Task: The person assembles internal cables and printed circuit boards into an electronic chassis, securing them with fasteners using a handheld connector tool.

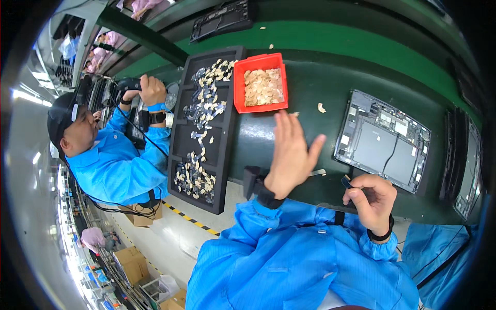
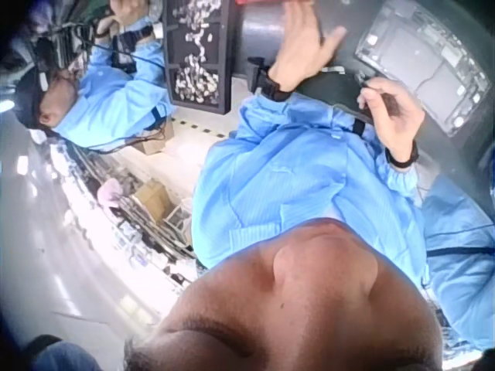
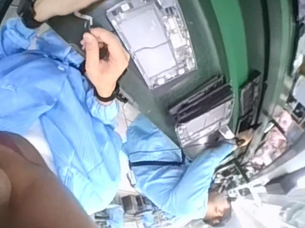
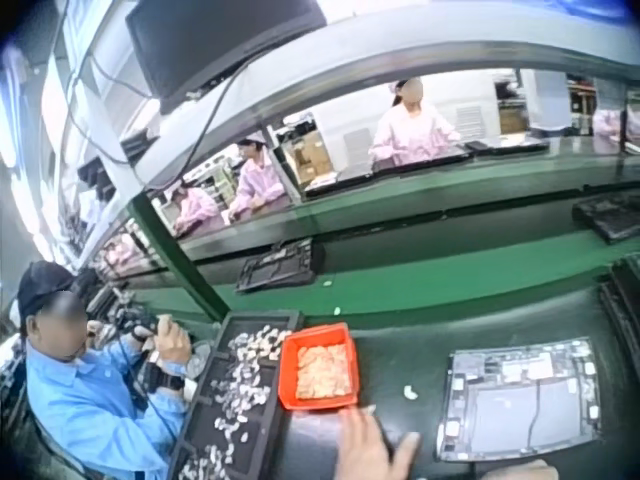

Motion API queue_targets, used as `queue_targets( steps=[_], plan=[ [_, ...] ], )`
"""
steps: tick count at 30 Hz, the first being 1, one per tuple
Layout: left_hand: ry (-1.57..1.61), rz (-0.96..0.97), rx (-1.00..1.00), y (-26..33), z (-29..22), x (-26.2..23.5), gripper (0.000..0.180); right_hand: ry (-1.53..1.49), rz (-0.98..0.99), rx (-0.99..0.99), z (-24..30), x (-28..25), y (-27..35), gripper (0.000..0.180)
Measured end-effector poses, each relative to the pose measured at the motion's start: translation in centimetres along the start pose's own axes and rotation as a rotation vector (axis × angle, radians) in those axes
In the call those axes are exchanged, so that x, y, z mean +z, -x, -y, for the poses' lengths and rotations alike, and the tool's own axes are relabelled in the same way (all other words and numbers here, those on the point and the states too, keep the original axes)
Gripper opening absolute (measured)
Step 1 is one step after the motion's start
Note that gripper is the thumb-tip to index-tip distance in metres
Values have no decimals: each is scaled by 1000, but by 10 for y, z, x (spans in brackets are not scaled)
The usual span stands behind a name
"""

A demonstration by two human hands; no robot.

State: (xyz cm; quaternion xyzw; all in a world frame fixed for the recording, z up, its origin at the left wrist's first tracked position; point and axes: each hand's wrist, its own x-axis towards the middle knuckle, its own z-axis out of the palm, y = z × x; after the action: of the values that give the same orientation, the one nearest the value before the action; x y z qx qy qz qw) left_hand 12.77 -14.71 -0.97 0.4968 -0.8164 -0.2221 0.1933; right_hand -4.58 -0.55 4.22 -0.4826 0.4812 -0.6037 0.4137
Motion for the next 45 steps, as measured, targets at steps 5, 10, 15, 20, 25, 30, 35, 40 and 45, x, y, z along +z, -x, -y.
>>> queue_targets(
  steps=[5, 10, 15, 20, 25, 30, 35, 40, 45],
  plan=[
    [64, 85, 20, -54, -36, 44, 97, -34, -24, -8, 8, -6, 3, 6],
    [498, 29, -70, -145, -63, 49, 97, -53, -73, -6, 12, -14, 9, 5],
    [321, -457, 237, -155, -61, -2, 68, -44, -73, -45, 13, -27, 14, 8],
    [-121, 270, -81, -114, -21, -1, 40, -89, -150, 6, 13, -33, 15, 7],
    [-43, 60, 118, -163, -24, 19, 33, -52, -131, -20, 18, -36, 18, 6],
    [-114, 88, 130, -202, -31, 33, 60, -19, -124, -63, 17, -39, 20, 7],
    [167, -259, 373, -155, -52, 39, 50, -134, -213, 57, 10, -40, 19, 13],
    [589, -118, 377, -34, -127, -21, 28, -156, -315, 144, 11, -36, -2, 19],
    [904, 71, 206, 4, -107, -14, 35, -88, -166, 151, 4, -26, -7, 21]
  ],
)
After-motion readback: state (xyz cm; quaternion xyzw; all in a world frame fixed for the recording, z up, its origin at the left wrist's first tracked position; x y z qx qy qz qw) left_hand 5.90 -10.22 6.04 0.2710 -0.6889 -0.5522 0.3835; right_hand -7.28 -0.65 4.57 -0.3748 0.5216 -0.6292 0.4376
